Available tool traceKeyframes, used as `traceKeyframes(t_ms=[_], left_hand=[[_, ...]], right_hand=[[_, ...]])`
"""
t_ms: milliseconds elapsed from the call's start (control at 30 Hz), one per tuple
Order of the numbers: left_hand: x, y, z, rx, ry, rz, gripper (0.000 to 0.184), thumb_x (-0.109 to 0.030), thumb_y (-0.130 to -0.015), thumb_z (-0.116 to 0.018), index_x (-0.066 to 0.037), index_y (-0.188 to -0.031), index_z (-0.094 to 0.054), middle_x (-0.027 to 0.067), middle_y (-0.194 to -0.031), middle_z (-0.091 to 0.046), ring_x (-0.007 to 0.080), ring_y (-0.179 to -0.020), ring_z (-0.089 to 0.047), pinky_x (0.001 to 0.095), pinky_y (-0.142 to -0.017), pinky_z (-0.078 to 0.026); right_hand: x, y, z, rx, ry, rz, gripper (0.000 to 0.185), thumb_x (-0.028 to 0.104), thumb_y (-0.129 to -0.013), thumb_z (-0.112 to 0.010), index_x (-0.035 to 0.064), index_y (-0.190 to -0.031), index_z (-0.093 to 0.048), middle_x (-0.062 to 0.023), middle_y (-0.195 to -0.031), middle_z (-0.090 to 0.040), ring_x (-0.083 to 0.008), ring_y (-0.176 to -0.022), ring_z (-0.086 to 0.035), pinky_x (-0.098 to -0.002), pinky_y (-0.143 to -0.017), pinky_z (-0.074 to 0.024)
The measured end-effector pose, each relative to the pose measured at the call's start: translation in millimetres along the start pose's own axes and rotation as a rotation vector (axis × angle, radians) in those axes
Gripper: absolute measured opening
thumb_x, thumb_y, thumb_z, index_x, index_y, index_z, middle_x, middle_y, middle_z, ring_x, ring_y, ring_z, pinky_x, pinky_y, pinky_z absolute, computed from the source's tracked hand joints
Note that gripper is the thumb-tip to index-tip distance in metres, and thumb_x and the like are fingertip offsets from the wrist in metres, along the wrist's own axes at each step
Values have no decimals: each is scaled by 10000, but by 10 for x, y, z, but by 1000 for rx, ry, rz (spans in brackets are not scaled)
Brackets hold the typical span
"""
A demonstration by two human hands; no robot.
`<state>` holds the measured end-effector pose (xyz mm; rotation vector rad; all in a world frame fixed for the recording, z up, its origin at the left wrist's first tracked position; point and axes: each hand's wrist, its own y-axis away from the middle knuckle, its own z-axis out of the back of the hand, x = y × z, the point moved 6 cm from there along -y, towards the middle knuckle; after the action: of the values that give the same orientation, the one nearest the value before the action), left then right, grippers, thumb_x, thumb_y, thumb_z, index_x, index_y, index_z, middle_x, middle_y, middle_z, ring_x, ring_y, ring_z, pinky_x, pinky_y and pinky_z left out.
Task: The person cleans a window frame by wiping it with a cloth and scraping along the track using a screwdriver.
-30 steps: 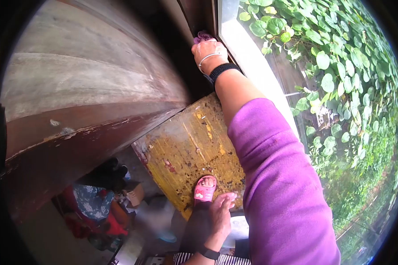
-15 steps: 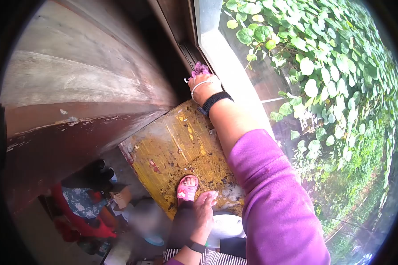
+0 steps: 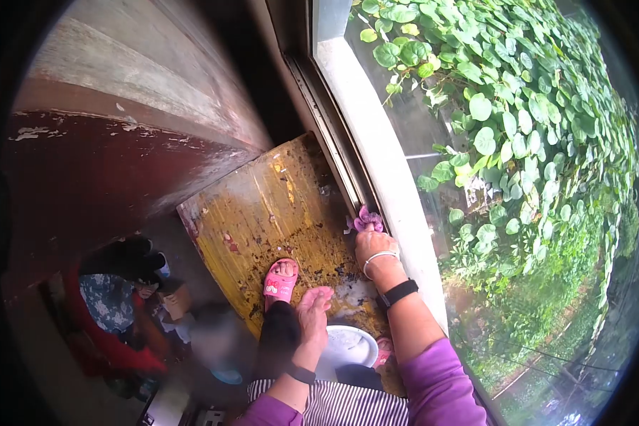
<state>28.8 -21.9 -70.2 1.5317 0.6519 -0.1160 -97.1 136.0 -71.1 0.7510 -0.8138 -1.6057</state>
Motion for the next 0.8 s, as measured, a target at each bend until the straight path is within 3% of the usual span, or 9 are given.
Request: traceKeyframes(t_ms=[133,200,367,600,633,800], left_hand=[[35,-17,-23,2,-31,6,154,-167,-869,-494,-45,-922,-573,68,-924,-608,141,-875,-564,254,-738,-411],[56,-6,8,-1,-15,-5,147,-155,-871,-489,-45,-913,-577,66,-917,-609,137,-862,-565,256,-733,-416],[54,6,24,-15,-52,-2,137,-140,-868,-489,-47,-904,-582,59,-903,-613,129,-853,-565,254,-724,-420],[95,23,37,-5,-83,-10,134,-142,-866,-494,-51,-904,-584,62,-906,-615,125,-846,-566,250,-716,-420],[98,29,38,1,-96,-11,134,-144,-865,-495,-51,-904,-584,64,-909,-615,125,-846,-567,249,-715,-420],[144,61,66,13,-87,-9,139,-149,-866,-495,-46,-901,-581,66,-904,-613,129,-849,-563,251,-717,-418]], right_hand=[[-102,124,59,-118,-141,-18,320,116,-769,-500,-9,-1062,-479,-213,-904,-595,-331,-780,-613,-403,-684,-497],[-160,132,28,-420,-207,-84,380,105,-741,-531,9,-1099,-446,-199,-765,-594,-349,-721,-598,-425,-639,-482],[-155,566,-289,-588,-356,-97,414,106,-798,-484,11,-1190,-393,-190,-788,-523,-341,-643,-573,-424,-542,-471],[-168,645,-587,-468,-372,-163,389,123,-791,-487,-46,-1132,-407,-195,-789,-533,-347,-648,-579,-420,-540,-469],[-199,552,-592,-430,-407,-176,274,105,-781,-493,-11,-1023,-441,-229,-782,-544,-381,-667,-565,-460,-595,-459],[-195,297,-349,-540,-398,-70,136,78,-783,-465,1,-889,-429,-228,-768,-550,-394,-674,-561,-468,-609,-456]])
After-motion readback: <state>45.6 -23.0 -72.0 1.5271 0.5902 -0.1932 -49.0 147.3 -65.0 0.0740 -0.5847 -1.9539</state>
